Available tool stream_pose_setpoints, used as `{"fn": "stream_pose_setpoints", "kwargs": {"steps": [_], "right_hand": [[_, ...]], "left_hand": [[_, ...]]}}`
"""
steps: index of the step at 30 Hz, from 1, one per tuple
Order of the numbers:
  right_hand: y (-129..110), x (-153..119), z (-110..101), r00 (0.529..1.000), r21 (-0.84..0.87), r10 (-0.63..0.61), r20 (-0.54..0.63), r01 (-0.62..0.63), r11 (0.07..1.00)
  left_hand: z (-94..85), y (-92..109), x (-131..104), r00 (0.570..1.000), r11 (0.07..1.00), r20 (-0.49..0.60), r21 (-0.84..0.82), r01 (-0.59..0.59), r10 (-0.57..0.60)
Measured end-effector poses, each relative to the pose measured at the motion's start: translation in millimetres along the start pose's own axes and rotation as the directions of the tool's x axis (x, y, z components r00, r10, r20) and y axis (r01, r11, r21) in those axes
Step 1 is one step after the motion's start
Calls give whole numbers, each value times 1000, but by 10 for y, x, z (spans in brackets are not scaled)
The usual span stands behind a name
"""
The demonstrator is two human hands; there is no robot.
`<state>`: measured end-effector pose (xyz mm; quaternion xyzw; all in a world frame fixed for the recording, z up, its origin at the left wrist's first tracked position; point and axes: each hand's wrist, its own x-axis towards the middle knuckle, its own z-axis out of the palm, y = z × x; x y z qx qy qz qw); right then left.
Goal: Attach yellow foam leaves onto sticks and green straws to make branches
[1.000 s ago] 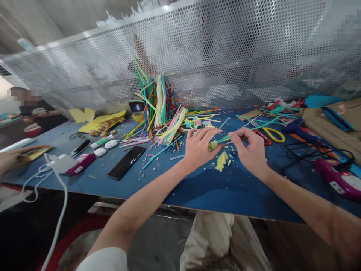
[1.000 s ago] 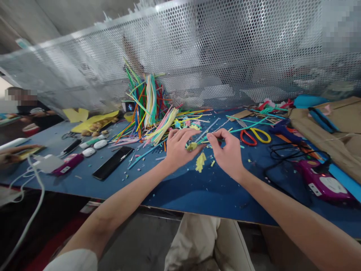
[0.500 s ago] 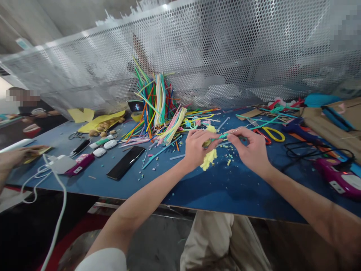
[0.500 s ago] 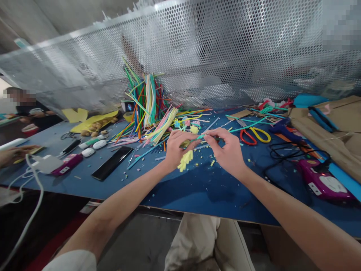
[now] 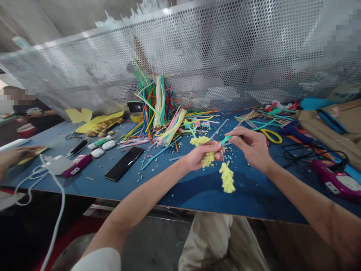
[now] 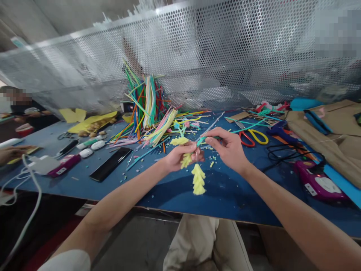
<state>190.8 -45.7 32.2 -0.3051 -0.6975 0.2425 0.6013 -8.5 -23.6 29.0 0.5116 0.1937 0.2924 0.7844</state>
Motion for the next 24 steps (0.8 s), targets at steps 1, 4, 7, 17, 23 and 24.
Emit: {"fn": "stream_pose_setpoints", "kwargs": {"steps": [1,4,7,17,23,24], "right_hand": [[-11,3,-1,1000,5,21,12,-21,1000],[-31,8,4,994,37,92,52,-94,995],[-25,8,18,988,76,150,35,-153,985],[-38,8,10,982,26,181,57,-183,983],[-49,15,13,979,-145,126,-159,-150,978],[-54,20,9,977,-178,112,-184,-145,973]], "left_hand": [[-5,-2,2,1000,1000,-19,6,0,0],[-12,-2,7,998,998,-61,67,-4,8],[-3,3,7,992,989,-108,137,-49,64],[40,-8,1,986,980,-140,188,-61,88],[-20,-40,65,976,934,-147,341,-104,162],[-32,-48,64,964,897,-165,426,-122,209]]}}
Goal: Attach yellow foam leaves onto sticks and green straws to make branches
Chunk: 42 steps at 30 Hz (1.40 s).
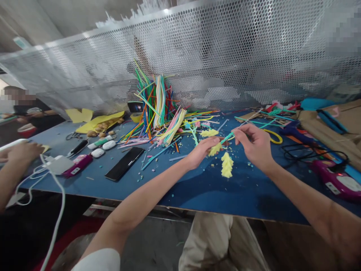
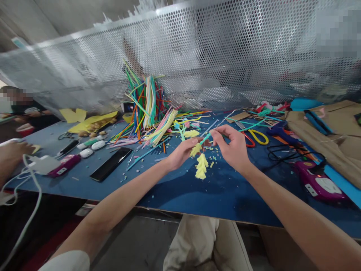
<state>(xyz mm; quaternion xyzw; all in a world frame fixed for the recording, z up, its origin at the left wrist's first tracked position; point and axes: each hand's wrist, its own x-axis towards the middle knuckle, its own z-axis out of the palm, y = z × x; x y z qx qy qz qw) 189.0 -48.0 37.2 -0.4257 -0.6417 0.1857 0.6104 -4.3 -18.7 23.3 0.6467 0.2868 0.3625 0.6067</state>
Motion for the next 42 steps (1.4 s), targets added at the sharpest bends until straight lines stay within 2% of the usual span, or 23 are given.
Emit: {"fn": "stream_pose_setpoints", "kwargs": {"steps": [2,3,5,7,8,10,14,17,20,23,25,27,28,30,32,33,34,36,38,42], "right_hand": [[-11,7,-7,999,-55,-19,-32,17,998],[-16,6,-8,999,-71,-26,-38,23,997],[-28,-8,1,999,-82,-32,-42,29,996],[-47,-40,23,999,-71,-25,-29,23,997],[-60,-62,39,1000,-61,-16,-16,15,998],[-91,-109,75,1000,-40,7,13,-7,999],[-140,-173,138,998,30,49,46,-50,998],[-133,-171,156,995,100,91,37,-94,991],[-104,-145,152,996,102,88,18,-89,991],[-84,-118,143,999,67,27,-20,-26,997],[-75,-100,137,999,63,-30,-30,32,998],[-62,-82,128,997,64,-77,-22,78,995],[-52,-74,121,995,63,-95,-15,96,993],[-25,-60,106,992,76,-128,7,127,989],[3,-52,89,986,117,-164,39,159,980],[13,-50,81,981,136,-184,60,174,975],[21,-50,75,976,150,-200,79,187,971],[23,-53,64,969,166,-224,103,205,965],[15,-55,58,966,172,-231,113,210,963],[-7,-51,47,964,166,-220,149,195,967]], "left_hand": [[-4,-15,-22,986,960,-91,256,-110,137],[0,-17,-41,963,899,-123,403,-174,241],[16,-8,-80,879,706,-121,650,-281,462],[34,9,-107,787,508,-55,791,-341,614],[41,17,-113,755,438,-27,828,-350,655],[45,30,-113,721,353,7,869,-348,693],[9,34,-94,670,275,19,903,-331,742],[-40,27,-92,657,251,30,910,-329,753],[-78,24,-97,647,259,21,906,-334,762],[-78,41,-96,640,315,-29,887,-338,768],[-57,66,-89,651,392,-71,845,-363,755],[-29,90,-77,685,517,-127,757,-400,717],[-18,98,-69,722,599,-156,687,-411,674],[-6,101,-55,838,790,-190,486,-373,512],[-11,88,-44,951,943,-147,237,-232,271],[-17,79,-41,985,984,-90,117,-137,148],[-26,70,-40,999,999,-21,9,-46,46],[-45,58,-40,992,984,103,-153,91,-76],[-64,54,-42,978,956,176,-247,156,-114],[-84,50,-28,973,941,183,-279,191,-143]]}}
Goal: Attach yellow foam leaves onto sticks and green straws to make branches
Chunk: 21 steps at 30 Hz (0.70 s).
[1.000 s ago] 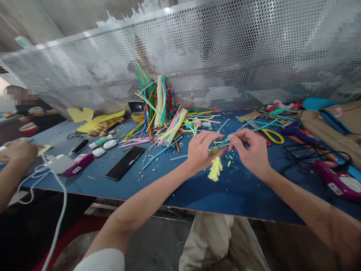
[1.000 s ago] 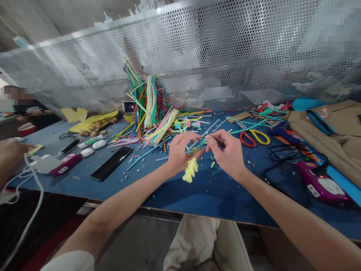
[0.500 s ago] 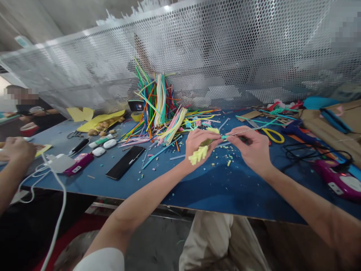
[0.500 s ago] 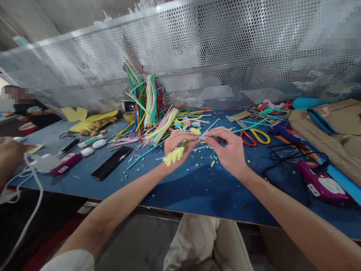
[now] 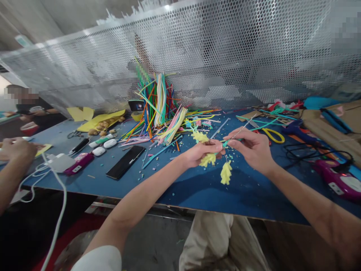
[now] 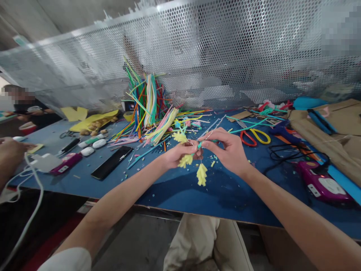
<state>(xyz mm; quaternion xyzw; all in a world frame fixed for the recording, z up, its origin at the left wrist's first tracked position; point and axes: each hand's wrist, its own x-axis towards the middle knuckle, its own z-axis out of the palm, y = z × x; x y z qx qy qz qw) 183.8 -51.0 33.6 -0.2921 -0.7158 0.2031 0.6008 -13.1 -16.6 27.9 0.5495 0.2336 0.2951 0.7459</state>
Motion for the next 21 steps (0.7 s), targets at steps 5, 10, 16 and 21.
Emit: {"fn": "stream_pose_setpoints", "kwargs": {"steps": [5,10,16,21], "right_hand": [[-20,17,-31,987,-168,105,-125,-126,978],[-22,39,-48,952,-312,87,-293,-181,933],[-17,45,-55,917,-265,144,-371,-254,930],[-26,7,4,924,-257,164,-344,-261,931]], "left_hand": [[-23,-61,72,988,978,-98,187,-98,117],[-74,-138,57,794,634,-173,708,-310,582],[20,-96,-34,607,98,11,985,-145,795],[124,-79,-38,618,-109,103,994,-29,779]]}}
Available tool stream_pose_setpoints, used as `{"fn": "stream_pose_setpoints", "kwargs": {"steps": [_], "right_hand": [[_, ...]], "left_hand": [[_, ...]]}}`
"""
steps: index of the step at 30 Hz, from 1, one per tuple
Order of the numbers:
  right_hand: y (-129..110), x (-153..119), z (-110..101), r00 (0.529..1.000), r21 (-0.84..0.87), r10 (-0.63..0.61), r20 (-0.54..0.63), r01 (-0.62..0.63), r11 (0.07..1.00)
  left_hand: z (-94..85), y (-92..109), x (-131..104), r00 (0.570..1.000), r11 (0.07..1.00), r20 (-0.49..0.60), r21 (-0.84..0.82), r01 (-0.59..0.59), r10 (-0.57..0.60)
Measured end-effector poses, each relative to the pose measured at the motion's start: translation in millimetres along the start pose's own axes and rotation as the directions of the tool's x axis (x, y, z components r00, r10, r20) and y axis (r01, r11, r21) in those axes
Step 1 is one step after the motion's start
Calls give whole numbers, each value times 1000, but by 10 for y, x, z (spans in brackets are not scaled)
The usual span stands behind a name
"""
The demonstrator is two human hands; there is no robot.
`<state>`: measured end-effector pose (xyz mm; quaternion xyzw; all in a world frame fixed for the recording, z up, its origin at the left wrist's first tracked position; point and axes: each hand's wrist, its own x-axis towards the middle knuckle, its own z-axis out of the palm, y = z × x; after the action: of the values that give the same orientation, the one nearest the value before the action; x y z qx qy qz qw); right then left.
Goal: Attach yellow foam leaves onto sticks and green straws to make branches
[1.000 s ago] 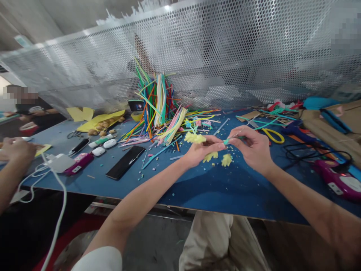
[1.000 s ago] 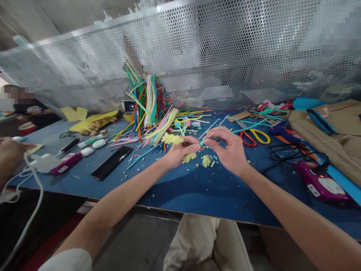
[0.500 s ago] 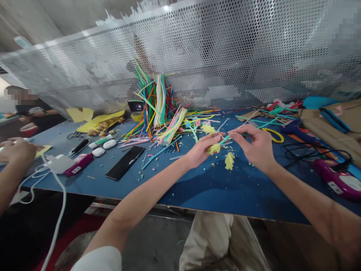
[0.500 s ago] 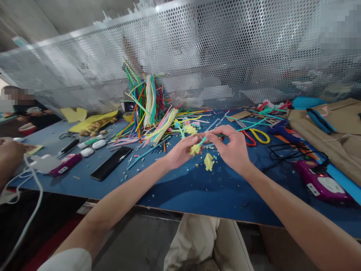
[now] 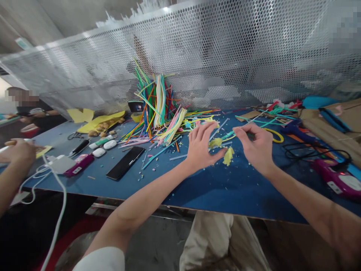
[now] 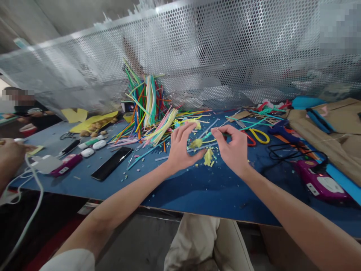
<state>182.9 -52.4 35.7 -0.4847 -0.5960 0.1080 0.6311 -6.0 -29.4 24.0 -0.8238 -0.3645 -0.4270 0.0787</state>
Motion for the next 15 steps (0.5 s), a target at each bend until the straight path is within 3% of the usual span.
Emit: {"fn": "stream_pose_setpoints", "kwargs": {"steps": [4,12,15], "right_hand": [[-55,-102,63,997,6,-15,78,15,1000],[-40,-87,63,979,61,-53,199,42,997],[-27,-54,49,976,80,-94,195,80,994]], "left_hand": [[1,-1,2,999,998,12,41,-50,50],[-26,-121,31,991,997,-115,-10,-76,74],[-20,-160,34,986,997,-157,-53,-64,55]]}}
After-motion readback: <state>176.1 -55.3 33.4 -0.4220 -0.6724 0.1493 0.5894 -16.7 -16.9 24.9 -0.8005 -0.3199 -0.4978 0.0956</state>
